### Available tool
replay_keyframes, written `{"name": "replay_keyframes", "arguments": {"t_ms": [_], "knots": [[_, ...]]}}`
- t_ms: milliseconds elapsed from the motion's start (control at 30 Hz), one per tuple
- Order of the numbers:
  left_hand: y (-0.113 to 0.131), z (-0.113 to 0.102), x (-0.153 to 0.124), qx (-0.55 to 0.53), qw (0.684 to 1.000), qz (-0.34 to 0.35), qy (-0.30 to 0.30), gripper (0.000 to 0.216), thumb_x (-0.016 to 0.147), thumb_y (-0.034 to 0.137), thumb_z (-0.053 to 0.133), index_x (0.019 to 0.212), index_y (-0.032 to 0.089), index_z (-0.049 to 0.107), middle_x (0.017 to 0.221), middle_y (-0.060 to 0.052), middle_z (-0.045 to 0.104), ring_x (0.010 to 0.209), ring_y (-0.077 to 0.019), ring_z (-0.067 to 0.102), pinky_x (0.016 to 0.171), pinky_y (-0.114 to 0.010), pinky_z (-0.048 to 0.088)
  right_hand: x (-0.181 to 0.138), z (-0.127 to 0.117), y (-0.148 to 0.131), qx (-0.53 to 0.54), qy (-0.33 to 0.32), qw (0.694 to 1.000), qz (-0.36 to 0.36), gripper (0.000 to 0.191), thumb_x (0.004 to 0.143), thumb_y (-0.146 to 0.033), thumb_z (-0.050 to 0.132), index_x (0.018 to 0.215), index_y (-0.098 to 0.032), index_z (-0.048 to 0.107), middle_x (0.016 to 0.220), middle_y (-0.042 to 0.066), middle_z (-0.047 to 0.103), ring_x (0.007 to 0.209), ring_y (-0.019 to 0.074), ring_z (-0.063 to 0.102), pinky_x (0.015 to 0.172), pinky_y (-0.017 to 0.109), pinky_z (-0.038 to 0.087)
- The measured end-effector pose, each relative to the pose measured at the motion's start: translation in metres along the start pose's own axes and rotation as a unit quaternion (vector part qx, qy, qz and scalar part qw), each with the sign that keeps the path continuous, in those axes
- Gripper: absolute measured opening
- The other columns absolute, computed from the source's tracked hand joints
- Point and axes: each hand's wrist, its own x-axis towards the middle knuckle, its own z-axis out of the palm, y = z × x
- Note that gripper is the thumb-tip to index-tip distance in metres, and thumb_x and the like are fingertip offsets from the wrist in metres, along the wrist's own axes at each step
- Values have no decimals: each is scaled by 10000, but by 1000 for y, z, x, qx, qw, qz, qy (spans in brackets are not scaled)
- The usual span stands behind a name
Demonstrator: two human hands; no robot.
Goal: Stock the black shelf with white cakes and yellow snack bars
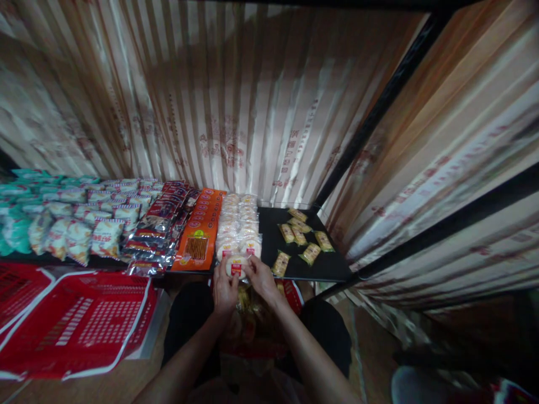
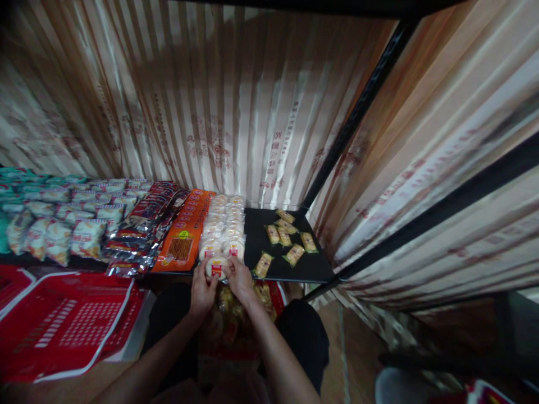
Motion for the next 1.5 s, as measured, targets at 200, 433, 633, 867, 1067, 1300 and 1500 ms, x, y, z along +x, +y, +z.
{"name": "replay_keyframes", "arguments": {"t_ms": [200, 433, 633, 867, 1067, 1300, 1500], "knots": [[-4, 2, 5, 36, 998, 47, 34, 569, 829, 288, 468, 1357, 158, 301, 1264, -137, 477, 1185, -241, 434, 1005, -428, 368, 7, 5, -4, -22, -3, 1000, 8, 130, 759, -318, 492, 729, -199, 537, 638, -19, 560, 571, 117, 485, 555, 214, 359], [-2, 20, 1, 5, 997, 74, -6, 569, 848, 268, 408, 1385, 163, 252, 1352, -150, 401, 1224, -241, 414, 881, -364, 487, 5, -15, 4, -39, 43, 998, 11, 134, 780, -307, 469, 819, -204, 544, 680, -10, 593, 601, 131, 529, 570, 220, 380], [6, 30, 2, 79, 990, 113, -23, 474, 835, 200, 397, 1306, 152, 415, 1291, -150, 437, 1233, -243, 406, 1023, -412, 372, 12, -19, 19, -125, 116, 985, -13, 124, 776, -257, 470, 776, -200, 580, 755, 42, 587, 706, 178, 540, 673, 280, 427], [0, 19, 15, 152, 975, 147, 76, 507, 844, 263, 445, 1330, 140, 371, 1392, -189, 335, 1327, -317, 247, 1037, -523, 287, 18, -7, 26, -91, 186, 978, -18, 224, 781, -238, 448, 920, -174, 612, 902, 109, 575, 865, 231, 526, 826, 378, 445], [-18, 25, 27, 109, 982, 137, 76, 607, 868, 273, 408, 1406, 119, 175, 1494, -189, 123, 1388, -281, 62, 1085, -505, 224, 9, 12, 31, -69, 226, 972, -20, 433, 794, -284, 444, 1200, -136, 469, 1128, 146, 503, 1064, 261, 448, 893, 404, 426], [-28, 28, 34, 181, 958, 201, 97, 583, 869, 223, 396, 1405, 111, 196, 1484, -196, 171, 1382, -300, 78, 1061, -534, 255, 12, 16, 30, -99, 216, 971, -23, 546, 781, -294, 474, 1297, -141, 384, 1185, 154, 493, 1125, 288, 425, 962, 444, 369], [-27, 43, 11, 290, 893, 337, 72, 427, 850, 269, 438, 1275, 250, 478, 1343, -89, 483, 1333, -286, 279, 1069, -512, 225, 10, 21, 48, -104, 209, 972, -32, 573, 800, -268, 422, 1352, -148, 327, 1246, 167, 474, 1146, 297, 446, 947, 466, 396]]}}
